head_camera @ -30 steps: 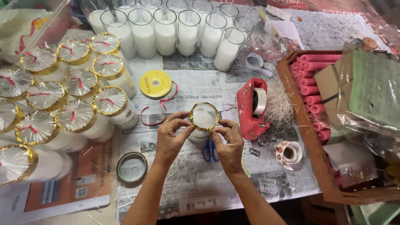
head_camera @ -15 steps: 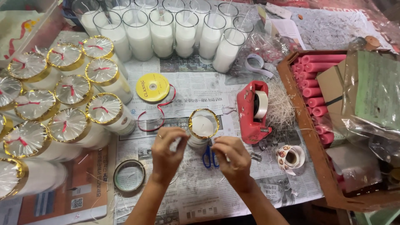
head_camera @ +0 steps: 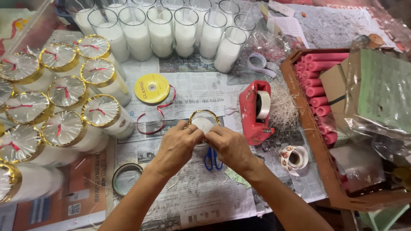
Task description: Applying adhesive tape and decorative gold labels to the rims of glass candles at a production station.
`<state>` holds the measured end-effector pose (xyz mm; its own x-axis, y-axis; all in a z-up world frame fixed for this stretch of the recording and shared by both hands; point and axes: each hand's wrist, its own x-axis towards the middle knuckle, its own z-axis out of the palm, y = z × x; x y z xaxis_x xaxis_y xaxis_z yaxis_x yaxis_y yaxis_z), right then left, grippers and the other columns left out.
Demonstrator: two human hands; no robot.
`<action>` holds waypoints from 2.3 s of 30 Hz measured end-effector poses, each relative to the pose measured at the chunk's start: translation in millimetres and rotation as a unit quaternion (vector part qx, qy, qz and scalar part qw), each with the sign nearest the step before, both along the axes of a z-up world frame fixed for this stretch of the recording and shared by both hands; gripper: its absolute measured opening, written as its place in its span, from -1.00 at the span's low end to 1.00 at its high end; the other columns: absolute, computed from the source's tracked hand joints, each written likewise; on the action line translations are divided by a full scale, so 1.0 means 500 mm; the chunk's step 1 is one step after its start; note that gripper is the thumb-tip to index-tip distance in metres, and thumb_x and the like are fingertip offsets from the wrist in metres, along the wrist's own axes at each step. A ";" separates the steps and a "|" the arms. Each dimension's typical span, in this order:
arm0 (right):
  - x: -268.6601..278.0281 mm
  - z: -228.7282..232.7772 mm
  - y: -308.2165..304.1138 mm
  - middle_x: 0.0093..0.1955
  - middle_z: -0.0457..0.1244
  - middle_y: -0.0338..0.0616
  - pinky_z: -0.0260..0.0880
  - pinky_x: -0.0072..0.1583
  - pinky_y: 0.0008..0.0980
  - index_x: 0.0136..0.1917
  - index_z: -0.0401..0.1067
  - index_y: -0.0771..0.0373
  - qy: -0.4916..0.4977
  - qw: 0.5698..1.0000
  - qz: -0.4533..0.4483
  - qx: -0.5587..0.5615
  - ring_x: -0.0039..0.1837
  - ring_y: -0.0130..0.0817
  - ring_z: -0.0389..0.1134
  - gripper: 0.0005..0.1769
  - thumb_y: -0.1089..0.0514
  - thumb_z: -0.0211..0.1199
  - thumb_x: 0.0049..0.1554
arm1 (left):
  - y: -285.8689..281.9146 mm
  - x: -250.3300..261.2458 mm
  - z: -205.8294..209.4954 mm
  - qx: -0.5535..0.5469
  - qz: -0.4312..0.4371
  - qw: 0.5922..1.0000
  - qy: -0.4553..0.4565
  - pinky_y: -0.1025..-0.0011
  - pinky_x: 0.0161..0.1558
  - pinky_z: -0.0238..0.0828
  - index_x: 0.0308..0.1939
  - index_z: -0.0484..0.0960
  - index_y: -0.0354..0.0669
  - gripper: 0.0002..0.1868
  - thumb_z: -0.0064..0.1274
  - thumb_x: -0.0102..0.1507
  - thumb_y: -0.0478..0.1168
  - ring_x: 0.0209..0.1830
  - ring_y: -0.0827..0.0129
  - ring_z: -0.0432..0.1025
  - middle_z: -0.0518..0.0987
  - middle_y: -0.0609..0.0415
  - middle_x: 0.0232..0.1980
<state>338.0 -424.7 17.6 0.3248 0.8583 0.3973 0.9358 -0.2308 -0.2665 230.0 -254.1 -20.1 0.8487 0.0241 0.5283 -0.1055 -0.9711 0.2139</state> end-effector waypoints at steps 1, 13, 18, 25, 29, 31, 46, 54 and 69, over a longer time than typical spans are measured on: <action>0.002 -0.003 -0.002 -0.19 0.30 -0.32 0.46 -0.17 -0.25 -0.12 0.45 0.02 -0.002 1.000 -0.002 0.000 -0.14 -0.20 0.44 -0.95 0.12 0.23 0.22 | -0.001 -0.001 0.004 0.000 -0.002 1.000 -0.002 0.37 -0.37 0.39 -0.36 0.56 0.05 -0.87 0.05 0.31 -0.23 -0.25 0.24 0.39 0.52 0.21 -0.40; 0.254 -0.114 -0.212 -0.03 0.37 0.11 0.34 0.05 -0.14 -0.03 0.56 0.32 0.190 0.911 -0.275 0.241 -0.05 -0.05 0.37 -0.86 0.30 0.20 0.18 | -0.039 0.000 0.023 -0.388 0.008 0.921 -0.023 -0.23 0.37 0.11 0.61 -0.06 -0.23 0.28 0.43 -0.02 -0.01 0.43 -0.45 0.14 0.15 -0.48 0.53; 0.300 -0.157 -0.218 -0.28 0.29 -0.08 0.45 -0.24 -0.35 -0.06 0.62 0.27 0.528 0.745 -0.383 0.140 -0.28 -0.37 0.29 -0.70 0.02 0.40 0.04 | -0.076 0.045 -0.053 -0.386 0.129 0.910 -0.079 -0.05 0.32 0.27 0.57 0.07 -0.08 0.31 0.54 -0.13 0.02 0.31 -0.22 0.36 0.37 -0.27 0.36; 0.272 -0.093 -0.207 -0.37 0.34 -0.18 0.29 -0.30 -0.38 -0.21 0.67 -0.01 0.399 0.820 -0.396 0.104 -0.31 -0.43 0.28 -0.86 -0.03 0.40 -0.03 | -0.120 0.009 -0.014 -0.373 0.181 0.907 -0.069 -0.19 0.42 0.04 0.60 -0.25 -0.28 0.55 0.57 -0.13 0.12 0.42 -0.36 0.15 0.18 -0.48 0.45; 0.120 0.042 -0.214 -0.15 0.33 -0.15 0.12 -0.14 -0.46 -0.10 0.57 0.16 0.452 0.790 -0.380 0.163 -0.21 -0.45 0.15 -0.92 0.18 0.29 0.13 | -0.110 -0.040 -0.015 -0.406 0.195 0.892 -0.038 -0.23 0.42 0.06 0.61 -0.38 -0.10 0.48 0.38 -0.04 0.25 0.54 -0.25 0.04 -0.10 -0.35 0.62; 0.096 -0.007 -0.238 -0.21 0.28 -0.21 -0.12 -0.41 -0.59 0.02 0.52 0.15 0.534 0.717 -0.435 0.114 -0.41 -0.55 -0.06 -0.94 0.19 0.25 0.28 | -0.108 -0.060 -0.024 -0.404 0.207 0.891 -0.023 -0.14 0.42 0.15 0.61 -0.39 -0.03 0.39 0.31 0.01 0.20 0.60 -0.12 0.02 -0.19 -0.23 0.69; 0.151 -0.319 -0.246 -0.08 0.43 -0.09 0.52 -0.05 -0.30 -0.05 0.51 0.27 0.721 0.567 -0.327 0.228 -0.02 -0.27 0.47 -0.73 0.19 0.52 0.01 | -0.086 0.009 -0.041 -0.484 0.131 0.865 0.003 -0.09 0.49 -0.02 0.64 -0.25 -0.07 0.46 0.51 -0.09 0.02 0.56 -0.09 0.05 0.02 -0.19 0.63; 0.051 -0.038 -0.189 0.10 0.40 -0.05 0.48 0.18 -0.11 -0.02 0.59 0.24 0.547 0.823 -0.130 0.080 0.16 -0.35 0.35 -0.79 0.08 0.25 0.24 | -0.132 0.013 -0.033 -0.457 0.178 0.870 -0.043 -0.14 0.46 0.01 0.61 -0.20 -0.27 0.50 0.60 -0.14 -0.07 0.41 -0.26 0.19 0.28 -0.39 0.36; 0.001 0.111 -0.092 0.02 0.33 0.03 0.43 0.16 -0.11 -0.10 0.60 0.23 0.453 0.891 -0.023 0.001 0.12 -0.10 0.37 -0.71 0.13 0.10 0.30 | -0.103 -0.076 0.139 -0.353 0.011 0.935 -0.026 0.23 0.21 0.31 -0.37 0.75 0.03 -0.98 0.28 0.16 -0.21 0.21 0.15 0.35 0.53 0.12 0.08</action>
<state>338.7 -470.5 73.0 0.5483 0.8351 -0.0439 0.3254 -0.2615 -0.9087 191.9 -305.5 49.6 0.8171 0.3996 0.4156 -0.1160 -0.5921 0.7975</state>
